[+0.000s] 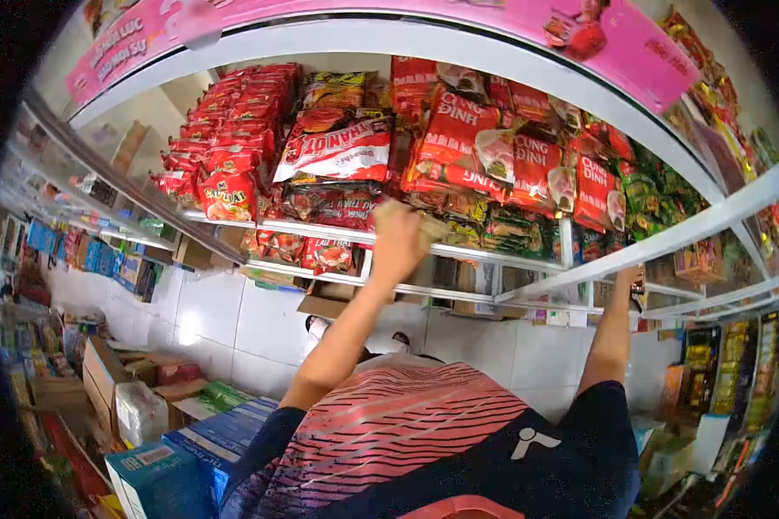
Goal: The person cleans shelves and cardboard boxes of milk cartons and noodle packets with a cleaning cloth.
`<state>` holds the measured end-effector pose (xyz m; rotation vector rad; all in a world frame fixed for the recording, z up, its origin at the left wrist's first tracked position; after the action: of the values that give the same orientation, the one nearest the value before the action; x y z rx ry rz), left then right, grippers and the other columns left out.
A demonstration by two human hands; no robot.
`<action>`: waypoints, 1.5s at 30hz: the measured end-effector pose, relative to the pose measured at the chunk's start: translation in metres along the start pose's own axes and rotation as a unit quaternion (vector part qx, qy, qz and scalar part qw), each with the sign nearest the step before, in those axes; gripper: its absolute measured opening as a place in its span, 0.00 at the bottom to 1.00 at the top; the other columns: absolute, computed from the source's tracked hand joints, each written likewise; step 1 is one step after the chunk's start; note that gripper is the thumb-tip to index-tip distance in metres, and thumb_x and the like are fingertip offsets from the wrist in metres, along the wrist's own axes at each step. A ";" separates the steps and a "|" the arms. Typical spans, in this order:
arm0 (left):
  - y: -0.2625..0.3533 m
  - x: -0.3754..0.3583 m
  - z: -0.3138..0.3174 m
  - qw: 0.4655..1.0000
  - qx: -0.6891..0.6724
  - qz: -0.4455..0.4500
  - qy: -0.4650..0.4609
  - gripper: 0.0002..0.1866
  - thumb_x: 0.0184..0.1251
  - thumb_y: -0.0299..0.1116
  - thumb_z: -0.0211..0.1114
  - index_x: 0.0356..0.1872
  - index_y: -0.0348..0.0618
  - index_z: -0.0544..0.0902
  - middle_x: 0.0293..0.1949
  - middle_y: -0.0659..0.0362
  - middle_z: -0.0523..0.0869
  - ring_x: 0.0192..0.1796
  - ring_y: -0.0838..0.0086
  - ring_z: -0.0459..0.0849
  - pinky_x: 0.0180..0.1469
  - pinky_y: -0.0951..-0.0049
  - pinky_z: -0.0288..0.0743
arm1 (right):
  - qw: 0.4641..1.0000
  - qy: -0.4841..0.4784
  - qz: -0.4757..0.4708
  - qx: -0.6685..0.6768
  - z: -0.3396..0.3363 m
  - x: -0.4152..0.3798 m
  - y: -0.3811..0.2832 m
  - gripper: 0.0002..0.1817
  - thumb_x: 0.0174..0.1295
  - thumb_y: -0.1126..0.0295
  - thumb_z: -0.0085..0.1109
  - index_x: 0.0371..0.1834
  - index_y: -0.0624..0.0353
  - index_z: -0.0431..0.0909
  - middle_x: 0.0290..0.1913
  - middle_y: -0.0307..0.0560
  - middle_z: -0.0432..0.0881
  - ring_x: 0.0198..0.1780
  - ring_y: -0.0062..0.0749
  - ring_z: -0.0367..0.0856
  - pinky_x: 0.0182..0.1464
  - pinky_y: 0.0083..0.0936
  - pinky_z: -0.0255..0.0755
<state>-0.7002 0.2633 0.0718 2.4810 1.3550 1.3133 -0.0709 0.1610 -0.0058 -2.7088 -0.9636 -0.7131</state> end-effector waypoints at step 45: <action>-0.077 -0.016 -0.013 0.967 0.210 -0.143 -0.033 0.19 0.52 0.40 0.59 0.41 0.36 0.72 0.40 0.45 0.73 0.44 0.51 0.70 0.48 0.54 0.62 | 0.976 0.034 -0.070 0.201 -0.084 -0.079 -0.119 0.14 0.50 0.69 0.50 0.40 0.64 0.72 0.32 0.60 0.74 0.37 0.52 0.73 0.43 0.44 0.66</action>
<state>-0.7661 0.2951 0.0398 2.3988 2.0618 0.9526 -0.2316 0.1829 0.0292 -2.2707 -1.1485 -0.5582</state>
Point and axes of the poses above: each hand's wrist, its own x-axis towards the middle knuckle, its own z-axis out of the palm, y = z × x, the point moved 9 cm from there along x, towards the middle knuckle
